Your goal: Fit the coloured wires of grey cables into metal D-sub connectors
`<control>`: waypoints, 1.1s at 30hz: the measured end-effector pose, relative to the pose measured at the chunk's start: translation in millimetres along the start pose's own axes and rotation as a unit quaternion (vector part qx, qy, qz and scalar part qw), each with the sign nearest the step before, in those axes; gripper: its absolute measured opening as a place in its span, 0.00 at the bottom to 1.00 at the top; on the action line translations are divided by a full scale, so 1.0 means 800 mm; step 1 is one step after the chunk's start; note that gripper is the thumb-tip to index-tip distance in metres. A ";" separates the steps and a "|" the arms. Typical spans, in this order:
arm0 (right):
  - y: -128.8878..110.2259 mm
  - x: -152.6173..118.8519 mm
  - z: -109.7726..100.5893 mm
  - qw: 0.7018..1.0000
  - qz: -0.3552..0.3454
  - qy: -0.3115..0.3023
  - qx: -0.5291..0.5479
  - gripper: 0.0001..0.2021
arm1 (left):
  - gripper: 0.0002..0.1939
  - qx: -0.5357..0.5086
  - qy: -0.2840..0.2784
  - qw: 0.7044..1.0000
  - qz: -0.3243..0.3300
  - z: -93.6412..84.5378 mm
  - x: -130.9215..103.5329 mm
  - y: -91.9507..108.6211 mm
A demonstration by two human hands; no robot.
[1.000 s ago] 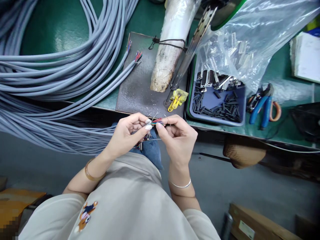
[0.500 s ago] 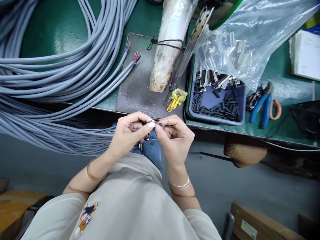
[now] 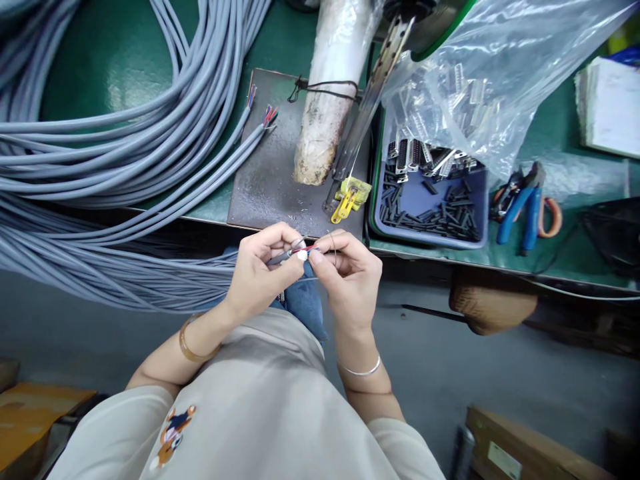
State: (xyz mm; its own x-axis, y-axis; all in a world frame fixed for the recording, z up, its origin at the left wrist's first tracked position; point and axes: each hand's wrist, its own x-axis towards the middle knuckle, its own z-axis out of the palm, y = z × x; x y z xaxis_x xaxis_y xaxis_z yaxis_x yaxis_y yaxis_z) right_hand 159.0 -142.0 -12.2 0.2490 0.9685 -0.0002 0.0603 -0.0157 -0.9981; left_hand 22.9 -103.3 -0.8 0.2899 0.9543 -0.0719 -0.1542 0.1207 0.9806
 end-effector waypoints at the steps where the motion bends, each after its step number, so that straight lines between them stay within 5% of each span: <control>1: 0.000 0.000 -0.001 1.000 -0.003 -0.001 0.002 0.07 | 0.09 0.003 0.005 1.000 0.002 0.001 -0.001 -0.001; 18: 0.002 0.000 -0.008 0.997 -0.028 0.065 -0.023 0.13 | 0.13 0.010 0.024 1.000 -0.009 -0.001 -0.003 -0.005; 30: -0.006 -0.008 -0.014 0.991 -0.060 -0.021 -0.115 0.12 | 0.14 0.004 -0.007 1.000 -0.010 -0.001 -0.001 -0.001; 33: -0.008 -0.004 -0.018 0.994 -0.066 0.045 -0.069 0.14 | 0.12 -0.007 -0.008 1.000 -0.012 -0.005 0.001 0.001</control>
State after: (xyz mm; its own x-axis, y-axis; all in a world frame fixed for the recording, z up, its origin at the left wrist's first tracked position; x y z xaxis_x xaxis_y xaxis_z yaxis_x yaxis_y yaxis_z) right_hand 171.6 -148.5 -4.8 0.3157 0.9381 0.1429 0.2293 0.0707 -0.9708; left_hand 19.6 -101.6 -0.8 0.3094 0.9464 -0.0923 -0.1607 0.1478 0.9759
